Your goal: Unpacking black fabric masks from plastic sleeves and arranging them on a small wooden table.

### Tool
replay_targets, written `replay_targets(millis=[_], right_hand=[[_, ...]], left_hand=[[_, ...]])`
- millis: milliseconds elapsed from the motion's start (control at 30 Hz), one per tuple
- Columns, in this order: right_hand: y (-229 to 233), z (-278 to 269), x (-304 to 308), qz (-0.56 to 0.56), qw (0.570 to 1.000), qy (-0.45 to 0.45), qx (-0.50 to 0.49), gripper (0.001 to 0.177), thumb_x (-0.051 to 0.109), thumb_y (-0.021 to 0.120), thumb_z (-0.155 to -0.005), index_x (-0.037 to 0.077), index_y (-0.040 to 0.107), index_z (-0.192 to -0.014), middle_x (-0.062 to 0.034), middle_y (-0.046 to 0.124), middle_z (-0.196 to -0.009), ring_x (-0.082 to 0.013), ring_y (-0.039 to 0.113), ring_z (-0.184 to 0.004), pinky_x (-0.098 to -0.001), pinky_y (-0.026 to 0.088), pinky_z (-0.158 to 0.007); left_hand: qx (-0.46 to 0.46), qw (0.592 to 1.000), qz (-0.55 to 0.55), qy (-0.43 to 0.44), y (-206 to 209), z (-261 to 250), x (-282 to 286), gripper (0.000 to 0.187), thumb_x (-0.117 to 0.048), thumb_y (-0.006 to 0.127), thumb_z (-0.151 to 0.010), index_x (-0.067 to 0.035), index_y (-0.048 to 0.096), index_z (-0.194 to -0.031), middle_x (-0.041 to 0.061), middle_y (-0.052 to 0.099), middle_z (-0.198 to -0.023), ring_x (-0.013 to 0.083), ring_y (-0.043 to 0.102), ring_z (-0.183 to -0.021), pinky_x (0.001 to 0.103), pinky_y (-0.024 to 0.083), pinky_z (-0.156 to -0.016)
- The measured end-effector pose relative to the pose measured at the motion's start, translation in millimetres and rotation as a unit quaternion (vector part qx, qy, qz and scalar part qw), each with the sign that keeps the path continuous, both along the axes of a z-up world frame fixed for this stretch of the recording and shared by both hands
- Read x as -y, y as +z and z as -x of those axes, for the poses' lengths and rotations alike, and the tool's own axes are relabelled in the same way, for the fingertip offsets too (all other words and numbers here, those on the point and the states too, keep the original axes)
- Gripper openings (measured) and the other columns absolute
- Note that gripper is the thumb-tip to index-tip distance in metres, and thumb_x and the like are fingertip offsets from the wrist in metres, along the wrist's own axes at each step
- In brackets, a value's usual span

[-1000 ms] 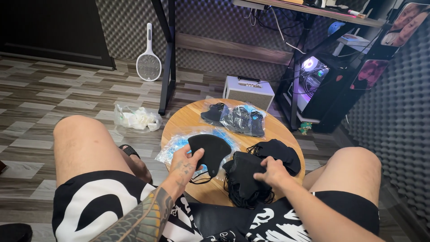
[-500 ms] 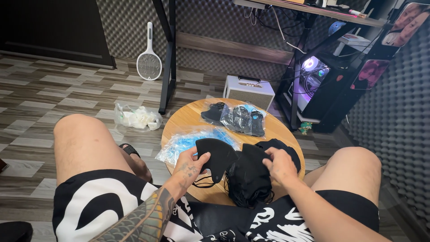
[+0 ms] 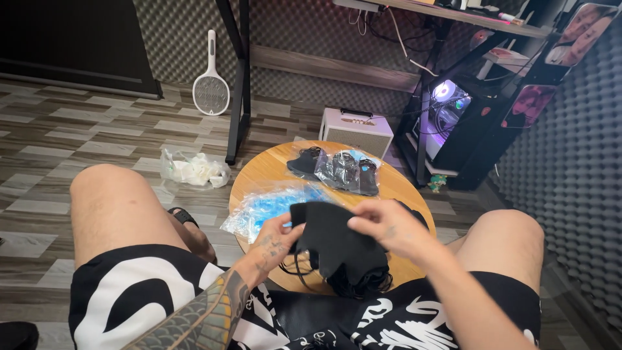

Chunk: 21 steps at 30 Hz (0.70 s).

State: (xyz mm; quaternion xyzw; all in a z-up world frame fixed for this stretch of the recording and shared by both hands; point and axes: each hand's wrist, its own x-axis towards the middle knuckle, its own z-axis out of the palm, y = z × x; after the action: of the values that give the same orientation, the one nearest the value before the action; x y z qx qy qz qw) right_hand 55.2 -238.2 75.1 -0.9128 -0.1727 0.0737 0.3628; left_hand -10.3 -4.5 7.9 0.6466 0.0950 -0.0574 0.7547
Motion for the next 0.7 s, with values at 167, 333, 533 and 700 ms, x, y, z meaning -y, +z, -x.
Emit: replay_targets(millis=[167,333,533,700], right_hand=[[-29.9,-18.9,-15.8,0.096,0.995,-0.038,0.006,0.037,0.026,0.086,-0.091,0.017,0.081,-0.126,-0.0038,0.075,-0.093,-0.0217,0.076,-0.092,-0.038,0.062,-0.085],[-23.1,-17.0,-19.7,0.13,0.99,-0.055,-0.007,0.046,0.027,0.084,-0.094,0.019,0.077,-0.138,-0.0018,0.07,-0.095,-0.022,0.073,-0.1,-0.0378,0.06,-0.092],[-28.2,-30.7,-16.4,0.158,0.985,-0.071,-0.005,0.03,0.034,0.087,-0.091,0.019,0.083,-0.117,-0.0076,0.071,-0.109,-0.029,0.073,-0.115,-0.0417,0.06,-0.096],[-35.4,-37.4,-18.0,0.123,0.99,-0.047,-0.04,0.031,0.035,0.087,-0.091,0.017,0.082,-0.115,-0.0144,0.072,-0.122,-0.0342,0.073,-0.123,-0.0437,0.061,-0.1]], left_hand=[[0.016,0.998,0.039,-0.042,-24.9,-10.7,-4.4,0.056,-0.023,0.08,-0.101,-0.009,0.066,-0.154,0.018,0.087,-0.103,0.0248,0.082,-0.095,0.039,0.073,-0.084],[0.012,0.997,0.057,-0.06,-4.8,-0.5,-1.7,0.057,-0.026,0.08,-0.101,-0.009,0.066,-0.154,0.017,0.087,-0.103,0.0238,0.082,-0.095,0.038,0.072,-0.086],[-0.069,0.993,0.079,-0.052,-1.3,-1.0,-3.0,0.077,-0.063,0.042,-0.11,-0.007,0.056,-0.161,0.017,0.082,-0.114,0.0294,0.079,-0.104,0.044,0.065,-0.102],[-0.019,0.996,0.024,-0.084,11.2,7.7,2.0,0.055,-0.04,0.083,-0.097,-0.009,0.076,-0.141,0.018,0.084,-0.112,0.0241,0.077,-0.104,0.035,0.067,-0.093]])
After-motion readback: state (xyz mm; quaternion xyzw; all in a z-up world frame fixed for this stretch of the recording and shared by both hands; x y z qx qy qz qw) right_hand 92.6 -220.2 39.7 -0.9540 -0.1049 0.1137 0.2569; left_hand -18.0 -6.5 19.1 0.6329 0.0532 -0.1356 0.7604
